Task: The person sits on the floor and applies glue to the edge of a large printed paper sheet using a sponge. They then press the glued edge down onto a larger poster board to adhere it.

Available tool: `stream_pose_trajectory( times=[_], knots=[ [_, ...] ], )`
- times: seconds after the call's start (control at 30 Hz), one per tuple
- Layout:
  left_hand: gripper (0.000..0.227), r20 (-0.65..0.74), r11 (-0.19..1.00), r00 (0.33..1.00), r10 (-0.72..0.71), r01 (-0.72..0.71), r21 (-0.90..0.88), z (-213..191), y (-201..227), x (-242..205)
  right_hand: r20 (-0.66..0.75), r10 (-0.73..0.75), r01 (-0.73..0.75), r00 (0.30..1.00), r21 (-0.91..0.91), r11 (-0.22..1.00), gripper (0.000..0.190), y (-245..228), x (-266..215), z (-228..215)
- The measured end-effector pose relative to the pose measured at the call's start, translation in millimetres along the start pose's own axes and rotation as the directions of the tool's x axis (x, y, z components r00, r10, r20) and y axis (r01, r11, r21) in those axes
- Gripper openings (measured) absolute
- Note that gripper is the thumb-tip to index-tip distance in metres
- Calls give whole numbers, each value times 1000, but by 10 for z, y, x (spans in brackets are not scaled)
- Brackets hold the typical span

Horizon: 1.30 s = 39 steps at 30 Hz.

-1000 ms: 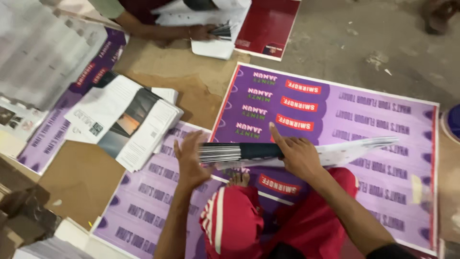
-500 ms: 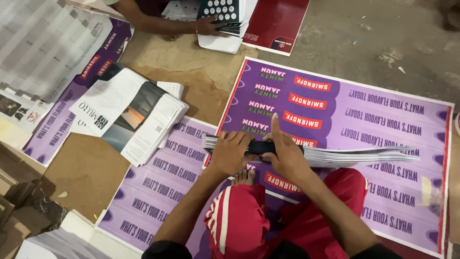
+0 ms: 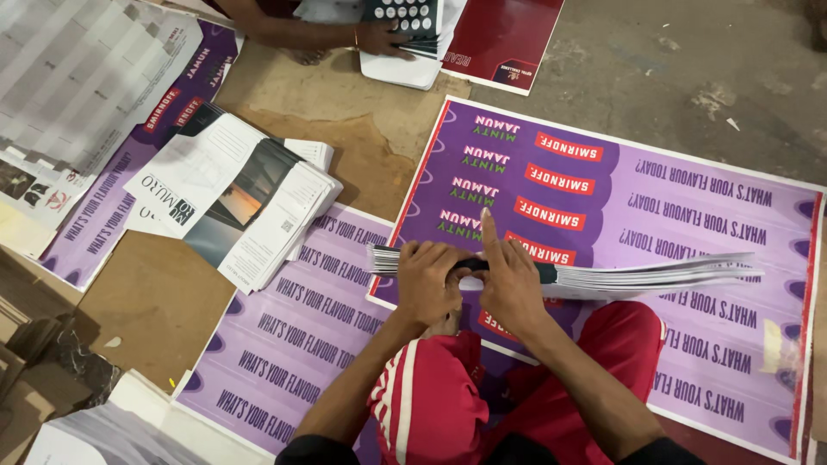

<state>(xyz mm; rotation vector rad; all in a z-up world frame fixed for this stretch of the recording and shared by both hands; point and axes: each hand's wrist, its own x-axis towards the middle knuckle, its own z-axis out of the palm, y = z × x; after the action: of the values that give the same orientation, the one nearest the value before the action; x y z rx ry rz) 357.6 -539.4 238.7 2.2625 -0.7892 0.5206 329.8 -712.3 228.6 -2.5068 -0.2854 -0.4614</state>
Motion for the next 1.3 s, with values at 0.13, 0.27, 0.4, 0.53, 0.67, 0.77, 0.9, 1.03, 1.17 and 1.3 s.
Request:
stream_pose_trajectory(
  times=[0.13, 0.27, 0.4, 0.53, 0.67, 0.77, 0.9, 1.03, 1.17, 1.3],
  knots=[
    [21, 32, 998, 998, 60, -60, 17, -46, -97, 19, -28, -99, 101, 995, 45, 994, 99, 127, -7, 51],
    [43, 114, 943, 966, 233, -253, 216, -228, -164, 116, -73, -245, 237, 967, -104, 966, 100, 344, -78, -52],
    [45, 129, 914, 960, 250, -277, 295, -210, -131, 120, -165, -215, 208, 963, -57, 976, 103, 284, -109, -48],
    [26, 158, 949, 981, 109, -150, 277, -90, -100, 43, -43, -15, 11, 999, -77, 997, 100, 193, -85, -69],
    [24, 80, 955, 982, 171, -185, 234, -53, -138, 29, -80, -40, 44, 996, 44, 998, 104, 217, -29, -176],
    [35, -113, 933, 935, 335, -313, 179, -45, -198, 83, -122, -59, 64, 991, 37, 997, 102, 196, -14, -171],
    [46, -256, 923, 919, 301, -212, 321, 222, -240, 121, -134, -158, 166, 978, 50, 985, 94, 230, -121, -107],
    [45, -238, 950, 920, 311, -290, 118, 307, -336, 84, -68, -286, 294, 956, 244, 924, 90, 465, -76, -171],
    [44, -252, 868, 832, 495, -457, 196, 219, -702, 63, -87, -287, 299, 954, 330, 895, 89, 523, 11, -108],
    [60, -360, 960, 897, 256, -192, 204, 95, -1100, -21, -152, -283, 316, 947, 280, 906, 92, 470, 53, -130]
  ],
)
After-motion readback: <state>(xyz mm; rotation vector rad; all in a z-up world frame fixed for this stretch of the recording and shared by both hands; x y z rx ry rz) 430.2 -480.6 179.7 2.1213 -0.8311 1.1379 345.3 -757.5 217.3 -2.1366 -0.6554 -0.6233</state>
